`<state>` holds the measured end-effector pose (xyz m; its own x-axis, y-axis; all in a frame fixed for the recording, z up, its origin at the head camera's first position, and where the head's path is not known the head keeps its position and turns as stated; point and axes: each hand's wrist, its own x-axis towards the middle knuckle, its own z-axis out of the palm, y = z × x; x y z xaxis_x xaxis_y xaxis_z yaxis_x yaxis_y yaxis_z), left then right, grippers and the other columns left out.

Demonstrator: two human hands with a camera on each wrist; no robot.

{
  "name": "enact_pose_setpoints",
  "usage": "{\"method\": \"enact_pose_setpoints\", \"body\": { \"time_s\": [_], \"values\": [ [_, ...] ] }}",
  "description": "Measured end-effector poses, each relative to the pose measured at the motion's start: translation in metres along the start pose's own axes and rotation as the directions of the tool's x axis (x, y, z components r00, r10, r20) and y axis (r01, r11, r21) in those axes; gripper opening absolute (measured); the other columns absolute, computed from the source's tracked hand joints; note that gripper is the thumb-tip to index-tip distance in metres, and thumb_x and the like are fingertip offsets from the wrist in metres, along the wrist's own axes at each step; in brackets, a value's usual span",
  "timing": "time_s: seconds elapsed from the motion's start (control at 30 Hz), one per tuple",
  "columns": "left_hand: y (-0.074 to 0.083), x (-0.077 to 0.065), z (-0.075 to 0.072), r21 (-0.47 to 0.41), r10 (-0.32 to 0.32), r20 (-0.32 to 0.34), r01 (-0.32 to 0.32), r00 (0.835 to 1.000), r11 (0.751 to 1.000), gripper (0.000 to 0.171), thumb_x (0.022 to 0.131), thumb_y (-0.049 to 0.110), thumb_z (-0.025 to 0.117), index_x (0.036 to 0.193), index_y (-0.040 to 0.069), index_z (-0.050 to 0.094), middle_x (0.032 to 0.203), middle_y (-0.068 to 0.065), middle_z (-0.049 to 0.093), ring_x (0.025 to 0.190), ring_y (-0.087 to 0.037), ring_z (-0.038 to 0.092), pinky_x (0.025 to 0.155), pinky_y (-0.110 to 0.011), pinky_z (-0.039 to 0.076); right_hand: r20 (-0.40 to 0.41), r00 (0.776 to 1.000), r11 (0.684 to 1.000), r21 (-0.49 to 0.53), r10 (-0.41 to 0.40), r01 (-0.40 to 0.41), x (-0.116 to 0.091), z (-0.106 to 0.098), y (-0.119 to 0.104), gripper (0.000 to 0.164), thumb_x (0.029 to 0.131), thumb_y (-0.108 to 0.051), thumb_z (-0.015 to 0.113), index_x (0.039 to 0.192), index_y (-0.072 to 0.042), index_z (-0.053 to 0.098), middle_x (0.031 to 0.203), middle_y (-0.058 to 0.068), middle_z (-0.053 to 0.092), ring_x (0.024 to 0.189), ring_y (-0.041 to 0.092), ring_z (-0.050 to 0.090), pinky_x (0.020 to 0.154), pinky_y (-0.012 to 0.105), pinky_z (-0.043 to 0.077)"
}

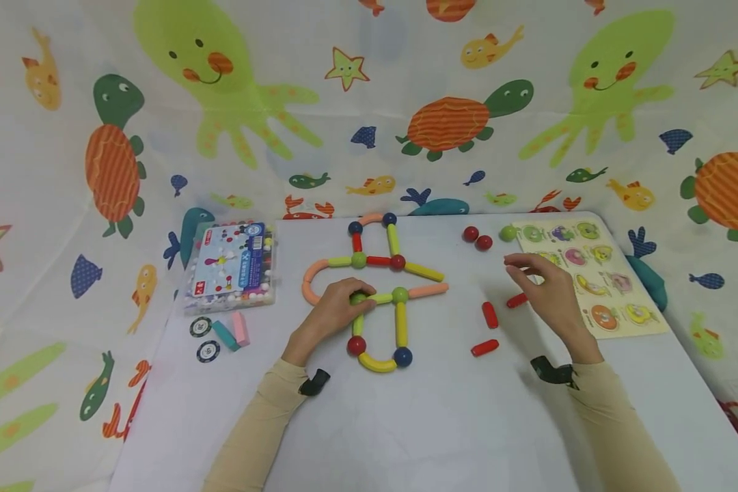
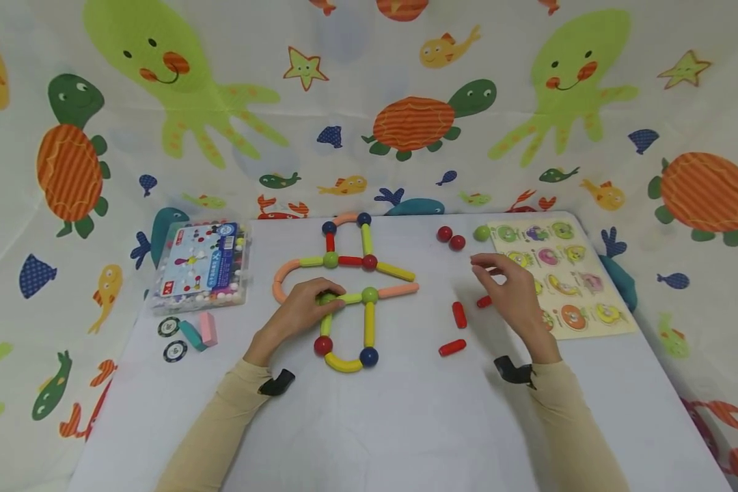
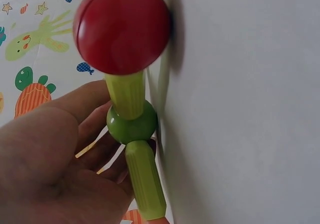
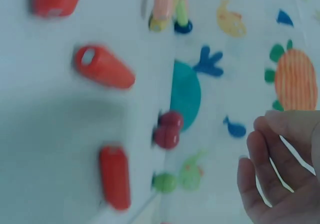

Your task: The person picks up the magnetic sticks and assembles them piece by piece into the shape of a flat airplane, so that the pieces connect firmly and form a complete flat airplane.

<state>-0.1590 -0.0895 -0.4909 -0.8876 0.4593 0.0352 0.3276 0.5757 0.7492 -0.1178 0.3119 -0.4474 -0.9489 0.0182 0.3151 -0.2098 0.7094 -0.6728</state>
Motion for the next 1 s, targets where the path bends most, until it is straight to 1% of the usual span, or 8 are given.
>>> {"method": "enact_pose_setpoints", "body": {
  "time_s": [0.1,0.27,0.37,0.53,0.67,0.77,0.87,1.0],
  "values": [
    [0.002,0.001,-0.001,0.006,0.001,-0.002,-0.001,1.000,1.000,0.028,0.094,0.022,0.075,0.119,0.011,0.072,0.114,-0.001,0.070,0.106,-0.016,0.063,0.098,-0.036,0.053,-0.003,0.998,0.997,-0.024,0.068,-0.068,-0.009,-0.011,0.012,0.028,0.101,-0.027,0.065,0.126,-0.016,0.069,0.120,0.006,0.071,0.100,-0.008,0.053,0.082,0.002,0.041],
    [0.006,0.005,-0.001,0.007,0.007,-0.004,-0.007,1.000,1.000,0.029,0.094,0.022,0.075,0.120,0.010,0.072,0.113,-0.001,0.071,0.104,-0.017,0.063,0.097,-0.036,0.054,0.070,0.986,0.988,-0.048,0.149,-0.145,-0.024,-0.017,0.031,0.032,0.102,-0.030,0.063,0.130,-0.017,0.067,0.124,0.009,0.069,0.102,-0.007,0.050,0.081,0.002,0.040],
    [0.010,0.008,-0.001,0.008,0.015,0.000,-0.015,1.000,1.000,0.029,0.095,0.023,0.074,0.121,0.010,0.072,0.113,-0.001,0.071,0.105,-0.018,0.063,0.097,-0.036,0.054,0.086,0.984,0.986,-0.069,0.156,-0.151,-0.031,-0.016,0.041,0.032,0.102,-0.030,0.063,0.131,-0.017,0.067,0.124,0.010,0.069,0.105,-0.001,0.054,0.081,0.005,0.041],
    [0.018,0.017,0.000,0.002,0.032,0.024,-0.032,0.999,0.999,0.030,0.096,0.023,0.071,0.123,0.009,0.070,0.118,-0.003,0.071,0.111,-0.020,0.063,0.100,-0.038,0.053,0.085,0.984,0.986,-0.065,0.159,-0.154,-0.031,-0.011,0.056,0.032,0.102,-0.028,0.063,0.131,-0.014,0.067,0.124,0.011,0.069,0.111,0.020,0.060,0.084,0.003,0.039],
    [0.027,0.024,0.004,-0.023,0.038,0.044,-0.037,0.998,0.999,0.030,0.096,0.019,0.071,0.123,0.007,0.070,0.120,-0.005,0.070,0.112,-0.021,0.063,0.101,-0.040,0.053,0.109,0.976,0.982,-0.027,0.187,-0.185,-0.016,-0.007,0.060,0.035,0.102,-0.028,0.062,0.133,-0.012,0.065,0.128,0.013,0.066,0.118,0.029,0.060,0.089,0.009,0.041],
    [0.032,0.029,0.009,-0.019,0.038,0.061,-0.037,0.997,0.999,0.030,0.096,0.020,0.071,0.124,0.008,0.070,0.120,-0.004,0.070,0.113,-0.021,0.063,0.101,-0.039,0.053,0.115,0.972,0.979,-0.002,0.204,-0.205,0.003,-0.002,0.059,0.037,0.103,-0.029,0.061,0.134,-0.010,0.063,0.131,0.014,0.065,0.121,0.031,0.059,0.098,0.027,0.049],
    [0.037,0.033,0.015,-0.008,0.036,0.083,-0.036,0.996,0.999,0.031,0.097,0.022,0.071,0.125,0.008,0.069,0.121,-0.004,0.070,0.113,-0.021,0.063,0.102,-0.038,0.053,0.115,0.971,0.977,0.020,0.209,-0.213,0.026,0.004,0.061,0.040,0.102,-0.030,0.062,0.136,-0.008,0.062,0.132,0.015,0.065,0.124,0.031,0.058,0.105,0.046,0.049],
    [0.041,0.036,0.018,-0.012,0.046,0.098,-0.045,0.994,0.999,0.032,0.097,0.021,0.070,0.126,0.007,0.068,0.123,-0.006,0.070,0.114,-0.021,0.063,0.102,-0.038,0.053,0.143,0.962,0.969,0.049,0.234,-0.243,0.056,0.017,0.062,0.046,0.102,-0.034,0.062,0.140,-0.008,0.058,0.137,0.017,0.061,0.128,0.034,0.055,0.108,0.054,0.045]
  ]
}}
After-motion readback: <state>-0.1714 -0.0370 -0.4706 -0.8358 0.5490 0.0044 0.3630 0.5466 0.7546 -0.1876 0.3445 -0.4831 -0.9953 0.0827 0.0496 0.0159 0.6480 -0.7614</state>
